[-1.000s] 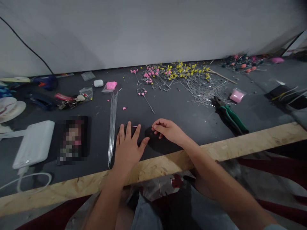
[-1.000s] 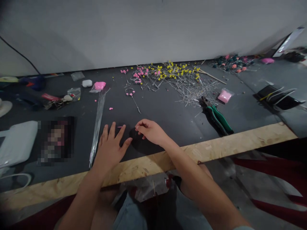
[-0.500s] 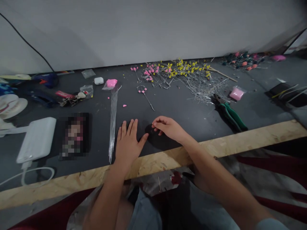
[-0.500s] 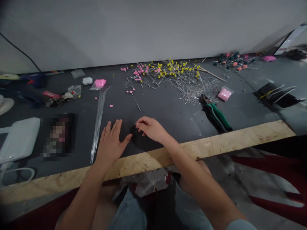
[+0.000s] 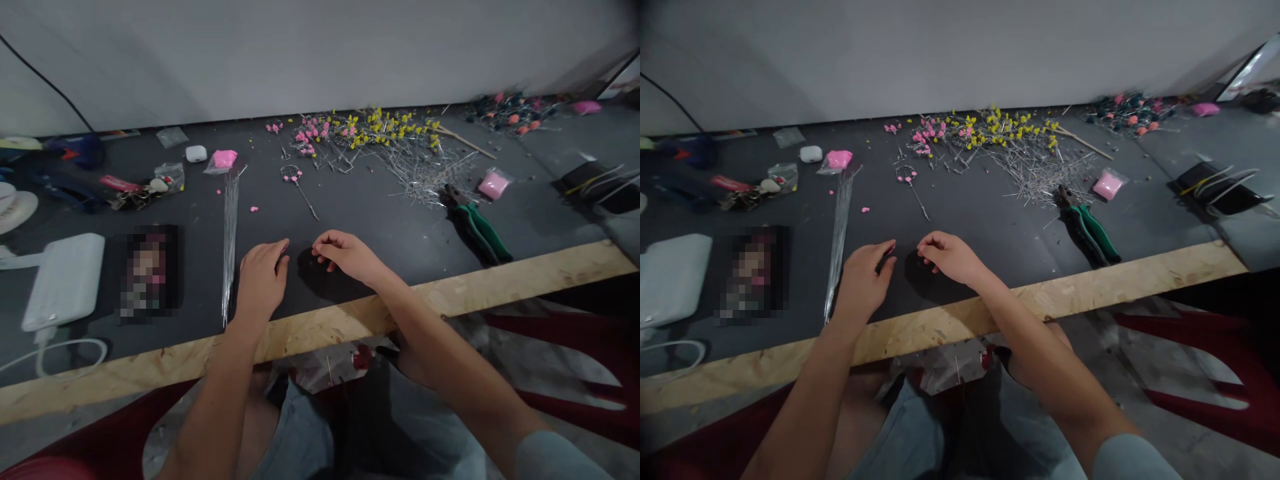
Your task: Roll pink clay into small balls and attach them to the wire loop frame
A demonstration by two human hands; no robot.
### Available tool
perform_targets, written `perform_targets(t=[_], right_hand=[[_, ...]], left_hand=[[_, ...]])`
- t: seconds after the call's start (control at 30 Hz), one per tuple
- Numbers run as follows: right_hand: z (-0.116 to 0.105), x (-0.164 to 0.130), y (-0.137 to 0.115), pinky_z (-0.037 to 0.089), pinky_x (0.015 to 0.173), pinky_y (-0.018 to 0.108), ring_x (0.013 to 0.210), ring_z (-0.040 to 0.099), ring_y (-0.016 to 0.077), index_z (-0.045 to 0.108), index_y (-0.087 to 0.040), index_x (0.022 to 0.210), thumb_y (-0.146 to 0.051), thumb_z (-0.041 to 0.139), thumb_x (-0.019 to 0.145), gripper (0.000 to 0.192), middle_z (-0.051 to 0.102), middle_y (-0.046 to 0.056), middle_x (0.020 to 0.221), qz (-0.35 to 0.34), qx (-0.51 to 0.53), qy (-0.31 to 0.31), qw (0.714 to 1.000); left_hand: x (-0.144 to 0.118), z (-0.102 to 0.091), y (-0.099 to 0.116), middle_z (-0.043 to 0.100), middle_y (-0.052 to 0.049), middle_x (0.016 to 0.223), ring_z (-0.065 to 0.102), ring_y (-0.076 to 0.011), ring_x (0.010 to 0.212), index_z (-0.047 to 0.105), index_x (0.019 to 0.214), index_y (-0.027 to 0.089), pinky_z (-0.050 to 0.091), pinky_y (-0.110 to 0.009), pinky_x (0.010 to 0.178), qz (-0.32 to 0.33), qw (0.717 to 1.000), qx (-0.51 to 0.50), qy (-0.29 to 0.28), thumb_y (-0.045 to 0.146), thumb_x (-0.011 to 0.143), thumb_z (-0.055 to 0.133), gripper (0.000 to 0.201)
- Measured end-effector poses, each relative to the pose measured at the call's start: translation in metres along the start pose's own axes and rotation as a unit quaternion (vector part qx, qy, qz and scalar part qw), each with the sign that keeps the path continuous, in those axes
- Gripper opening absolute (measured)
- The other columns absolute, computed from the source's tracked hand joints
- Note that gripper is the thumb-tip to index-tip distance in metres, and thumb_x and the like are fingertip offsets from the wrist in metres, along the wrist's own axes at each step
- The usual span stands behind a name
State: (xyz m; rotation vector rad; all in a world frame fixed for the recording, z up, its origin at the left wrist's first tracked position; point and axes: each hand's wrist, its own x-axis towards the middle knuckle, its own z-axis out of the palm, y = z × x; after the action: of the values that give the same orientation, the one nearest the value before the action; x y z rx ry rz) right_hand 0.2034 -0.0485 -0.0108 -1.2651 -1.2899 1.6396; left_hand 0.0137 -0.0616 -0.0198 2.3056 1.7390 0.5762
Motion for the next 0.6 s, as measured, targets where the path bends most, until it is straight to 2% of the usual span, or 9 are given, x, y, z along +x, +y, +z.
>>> perform_targets(t=[0.17, 0.27, 0.47, 0.6], right_hand=[[-0.001, 0.0, 0.001, 0.044, 0.048, 0.016, 0.069, 0.055, 0.0092, 0.055, -0.018, 0.081, -0.022, 0.05, 0.08, 0.006, 0.059, 0.002, 0.081, -0.007, -0.006, 0.001, 1.0], [-0.001, 0.0, 0.002, 0.044, 0.048, 0.017, 0.068, 0.054, 0.0094, 0.055, -0.019, 0.084, -0.023, 0.053, 0.078, 0.008, 0.057, 0.001, 0.078, -0.012, -0.013, 0.003, 1.0], [0.0, -0.001, 0.003, 0.043, 0.047, 0.018, 0.066, 0.052, 0.0092, 0.054, -0.02, 0.096, -0.031, 0.065, 0.071, 0.029, 0.058, 0.0, 0.082, -0.03, -0.016, -0.016, 0.999], [0.001, -0.002, 0.004, 0.042, 0.048, 0.018, 0.063, 0.052, 0.0089, 0.058, -0.019, 0.09, -0.034, 0.062, 0.074, 0.023, 0.059, 0.0, 0.078, -0.047, -0.037, -0.009, 0.998]], left_hand=[[0.003, -0.002, 0.009, 0.067, -0.006, 0.101, 0.057, -0.0225, 0.097, 0.055, 0.119, 0.021, 0.044, -0.038, 0.087, 0.0, 1.0, -0.024, -0.001, 0.017, 0.086, 0.045, 0.035], [0.005, -0.005, 0.014, 0.068, -0.004, 0.1, 0.059, -0.0209, 0.096, 0.051, 0.123, 0.022, 0.045, -0.037, 0.087, -0.011, 0.997, -0.072, -0.007, 0.016, 0.084, 0.049, 0.04], [0.008, -0.007, 0.029, 0.069, -0.001, 0.095, 0.062, -0.0158, 0.09, 0.052, 0.122, 0.023, 0.047, -0.032, 0.085, -0.052, 0.98, -0.19, -0.012, 0.016, 0.08, 0.054, 0.042], [0.007, -0.006, 0.036, 0.068, 0.0, 0.093, 0.063, -0.0136, 0.084, 0.052, 0.122, 0.023, 0.047, -0.029, 0.083, -0.058, 0.974, -0.217, -0.024, 0.014, 0.078, 0.053, 0.045]])
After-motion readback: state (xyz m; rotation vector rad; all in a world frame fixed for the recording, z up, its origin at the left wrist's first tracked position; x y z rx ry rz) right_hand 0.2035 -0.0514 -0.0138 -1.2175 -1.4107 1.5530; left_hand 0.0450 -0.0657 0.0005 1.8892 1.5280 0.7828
